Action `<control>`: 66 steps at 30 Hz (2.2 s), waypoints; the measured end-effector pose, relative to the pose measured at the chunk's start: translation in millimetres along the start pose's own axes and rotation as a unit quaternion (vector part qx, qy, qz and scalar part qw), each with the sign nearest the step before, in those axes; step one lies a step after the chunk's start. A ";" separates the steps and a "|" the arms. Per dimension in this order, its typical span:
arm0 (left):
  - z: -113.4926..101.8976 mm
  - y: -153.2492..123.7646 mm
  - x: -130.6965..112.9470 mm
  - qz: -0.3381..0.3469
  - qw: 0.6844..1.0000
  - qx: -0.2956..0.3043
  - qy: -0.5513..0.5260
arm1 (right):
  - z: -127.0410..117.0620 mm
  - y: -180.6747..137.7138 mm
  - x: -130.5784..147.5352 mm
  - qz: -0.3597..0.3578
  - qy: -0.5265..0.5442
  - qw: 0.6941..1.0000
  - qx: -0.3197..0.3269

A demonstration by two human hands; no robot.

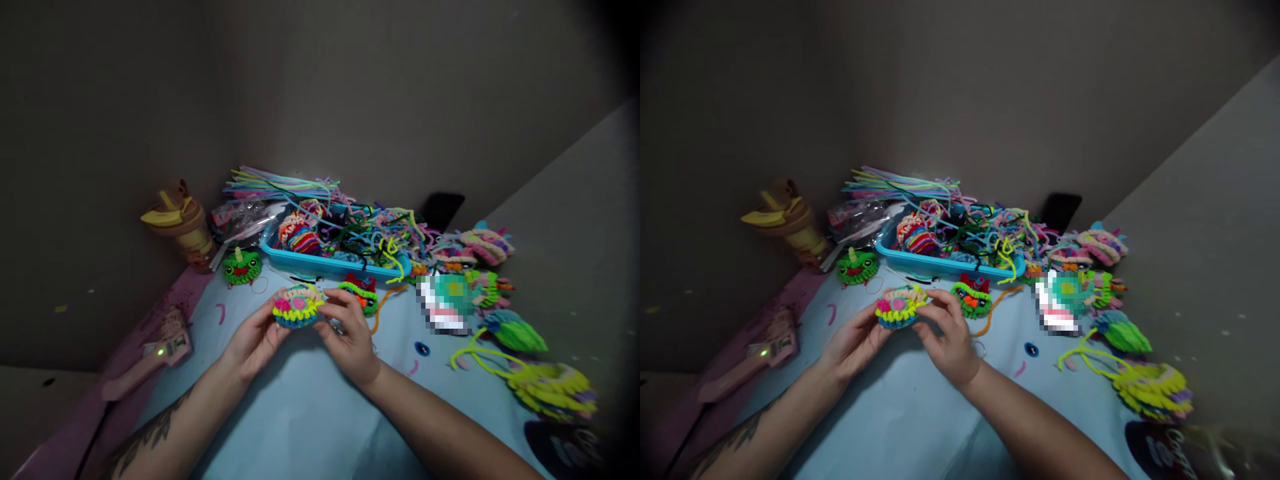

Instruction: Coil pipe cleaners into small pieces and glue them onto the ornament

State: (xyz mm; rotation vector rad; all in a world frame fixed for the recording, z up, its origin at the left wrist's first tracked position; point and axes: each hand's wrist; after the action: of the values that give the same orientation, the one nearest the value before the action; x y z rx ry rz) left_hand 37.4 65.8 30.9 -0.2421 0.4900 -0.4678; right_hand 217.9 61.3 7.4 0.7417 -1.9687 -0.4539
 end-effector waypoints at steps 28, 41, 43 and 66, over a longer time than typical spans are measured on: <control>-2.3 -5.5 17.6 0.145 0.989 0.002 0.007 | 10.6 6.8 5.8 0.134 -0.059 0.989 0.030; -1.5 -10.3 24.9 0.127 0.989 0.010 0.071 | 10.9 9.8 1.2 0.168 0.009 0.985 0.034; -1.1 -11.1 22.0 0.130 0.989 0.003 0.077 | 10.7 8.9 -0.1 0.171 0.015 0.984 0.045; -37.9 -15.1 -35.7 0.123 0.601 0.065 0.787 | 5.0 -5.8 -12.0 0.093 -0.059 0.982 0.153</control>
State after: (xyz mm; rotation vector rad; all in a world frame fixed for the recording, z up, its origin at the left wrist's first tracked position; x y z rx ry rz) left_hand -15.1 65.7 17.5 0.5024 2.2164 -0.3314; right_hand 219.7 65.0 -6.2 0.7236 -2.2246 -0.0835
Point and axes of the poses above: each hand's wrist, its own y-axis towards the middle knuckle, its own z-axis out of the palm, x = y × z, and after that the axes turned 11 degrees about x, right-handed
